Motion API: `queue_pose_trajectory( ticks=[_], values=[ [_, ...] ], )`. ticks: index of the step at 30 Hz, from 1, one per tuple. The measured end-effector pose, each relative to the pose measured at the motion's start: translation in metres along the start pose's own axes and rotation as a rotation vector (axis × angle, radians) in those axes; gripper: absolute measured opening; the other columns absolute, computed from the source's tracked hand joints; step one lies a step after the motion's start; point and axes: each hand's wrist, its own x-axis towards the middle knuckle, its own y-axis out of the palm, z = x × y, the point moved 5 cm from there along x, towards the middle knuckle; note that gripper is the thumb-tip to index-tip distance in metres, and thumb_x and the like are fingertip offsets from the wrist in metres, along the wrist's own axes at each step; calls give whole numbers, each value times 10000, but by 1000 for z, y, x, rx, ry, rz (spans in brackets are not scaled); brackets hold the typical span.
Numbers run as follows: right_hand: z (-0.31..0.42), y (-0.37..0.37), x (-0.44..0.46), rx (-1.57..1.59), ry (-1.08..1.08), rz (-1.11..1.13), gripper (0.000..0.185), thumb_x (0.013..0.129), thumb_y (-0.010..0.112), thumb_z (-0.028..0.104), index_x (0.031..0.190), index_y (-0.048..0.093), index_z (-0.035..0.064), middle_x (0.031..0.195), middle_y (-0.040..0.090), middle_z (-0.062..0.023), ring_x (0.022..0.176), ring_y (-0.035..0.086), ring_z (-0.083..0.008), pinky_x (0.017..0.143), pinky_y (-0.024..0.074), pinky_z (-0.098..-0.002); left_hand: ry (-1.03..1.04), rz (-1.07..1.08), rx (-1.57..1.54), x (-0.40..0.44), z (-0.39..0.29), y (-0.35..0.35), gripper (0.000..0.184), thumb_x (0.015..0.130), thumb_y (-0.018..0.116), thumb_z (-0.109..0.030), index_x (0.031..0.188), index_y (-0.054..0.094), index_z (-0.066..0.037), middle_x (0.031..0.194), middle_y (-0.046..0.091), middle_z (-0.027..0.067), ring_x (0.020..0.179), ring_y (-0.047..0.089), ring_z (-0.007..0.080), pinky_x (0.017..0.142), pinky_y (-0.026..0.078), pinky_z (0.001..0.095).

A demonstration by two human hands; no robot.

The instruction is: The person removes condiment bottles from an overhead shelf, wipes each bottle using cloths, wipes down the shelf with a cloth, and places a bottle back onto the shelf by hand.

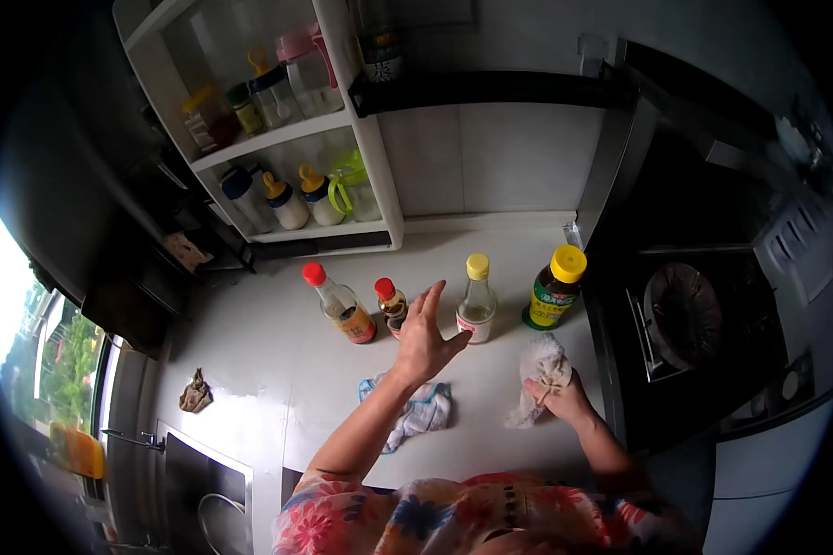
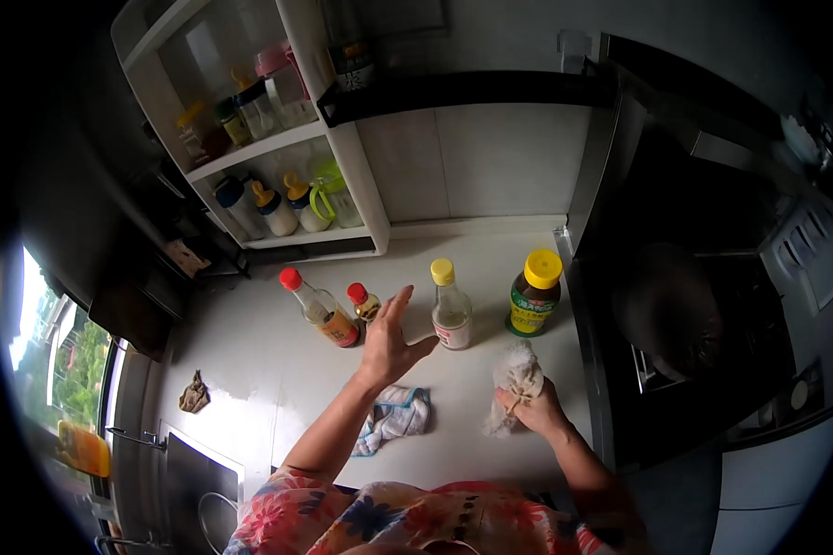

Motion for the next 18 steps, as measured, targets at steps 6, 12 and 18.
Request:
queue_pose_trajectory(
  ticks=[6,12,18],
  values=[
    [4,3,-11,189,39,14,312,791,702,105,1050,561,5,896,626,-67,819,590,-144,752,491,-291,233,-486,-115,128,-54,-138,675,719,739,-173,1310,450,-26,1214,550,165,1123,540,251,903,450,344],
    [1,-6,-27,258,116,-15,417,785,709,89,1143,505,29,996,596,-36,889,566,-124,793,482,-287,139,-802,235,268,-87,-191,768,683,709,-302,1307,388,9,1183,523,223,1112,504,364,964,400,406],
    [-10,-17,-50,212,169,-31,358,794,707,110,1101,540,32,956,618,-50,868,587,-134,783,489,-289,-63,-852,353,321,-95,-193,763,709,672,-324,1296,322,15,1199,494,204,1119,483,370,920,444,419]
  ],
)
